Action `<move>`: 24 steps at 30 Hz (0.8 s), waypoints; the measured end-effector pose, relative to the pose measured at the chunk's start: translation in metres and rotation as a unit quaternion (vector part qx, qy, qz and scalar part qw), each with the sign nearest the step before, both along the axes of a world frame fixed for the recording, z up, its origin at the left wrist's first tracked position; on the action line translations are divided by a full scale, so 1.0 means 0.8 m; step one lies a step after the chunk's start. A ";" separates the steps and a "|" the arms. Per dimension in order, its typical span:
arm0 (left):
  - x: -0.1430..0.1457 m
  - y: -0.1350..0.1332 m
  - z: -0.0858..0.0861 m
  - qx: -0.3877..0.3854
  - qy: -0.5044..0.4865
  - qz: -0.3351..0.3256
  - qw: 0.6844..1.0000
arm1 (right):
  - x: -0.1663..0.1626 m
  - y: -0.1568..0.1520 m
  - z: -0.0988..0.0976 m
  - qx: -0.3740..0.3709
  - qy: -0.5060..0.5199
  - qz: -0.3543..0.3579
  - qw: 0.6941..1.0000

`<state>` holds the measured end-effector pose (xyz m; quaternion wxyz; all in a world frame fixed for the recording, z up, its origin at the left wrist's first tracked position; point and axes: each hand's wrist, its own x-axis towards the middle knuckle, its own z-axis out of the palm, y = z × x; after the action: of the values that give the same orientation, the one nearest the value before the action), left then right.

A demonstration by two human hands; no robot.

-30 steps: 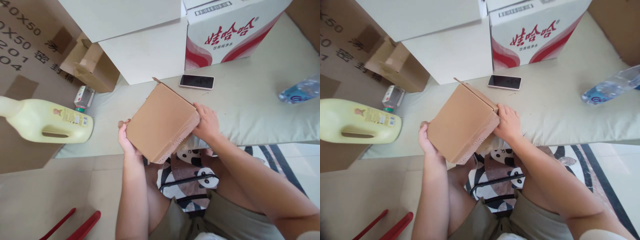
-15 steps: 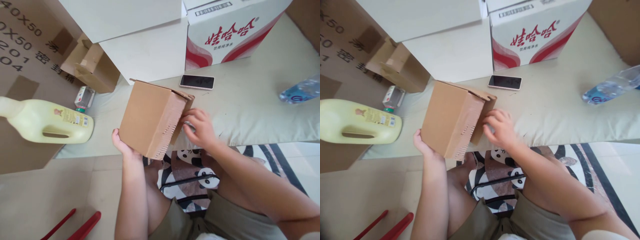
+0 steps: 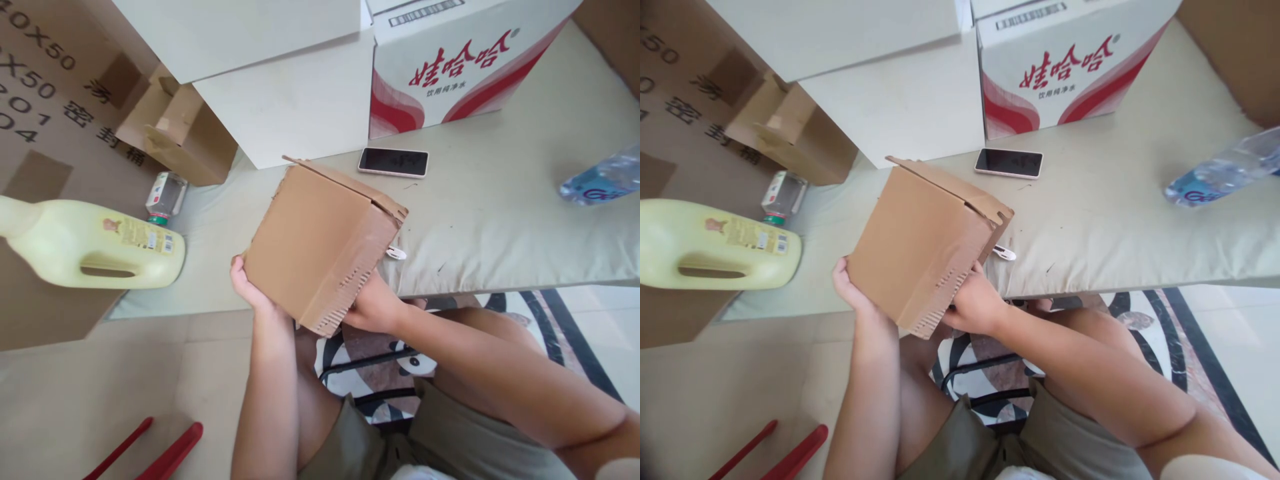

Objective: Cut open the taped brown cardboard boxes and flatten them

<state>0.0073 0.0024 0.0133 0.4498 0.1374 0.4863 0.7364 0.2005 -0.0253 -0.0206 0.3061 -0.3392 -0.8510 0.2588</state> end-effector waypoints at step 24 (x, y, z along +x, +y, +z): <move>-0.002 0.001 -0.009 0.001 0.008 -0.011 1.000 | -0.003 0.001 -0.004 0.107 -0.003 -0.020 0.994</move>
<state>0.0060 0.0032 0.0064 0.4539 0.1493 0.4880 0.7304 0.1982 -0.0242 -0.0238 0.3434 -0.3218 -0.8679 0.1592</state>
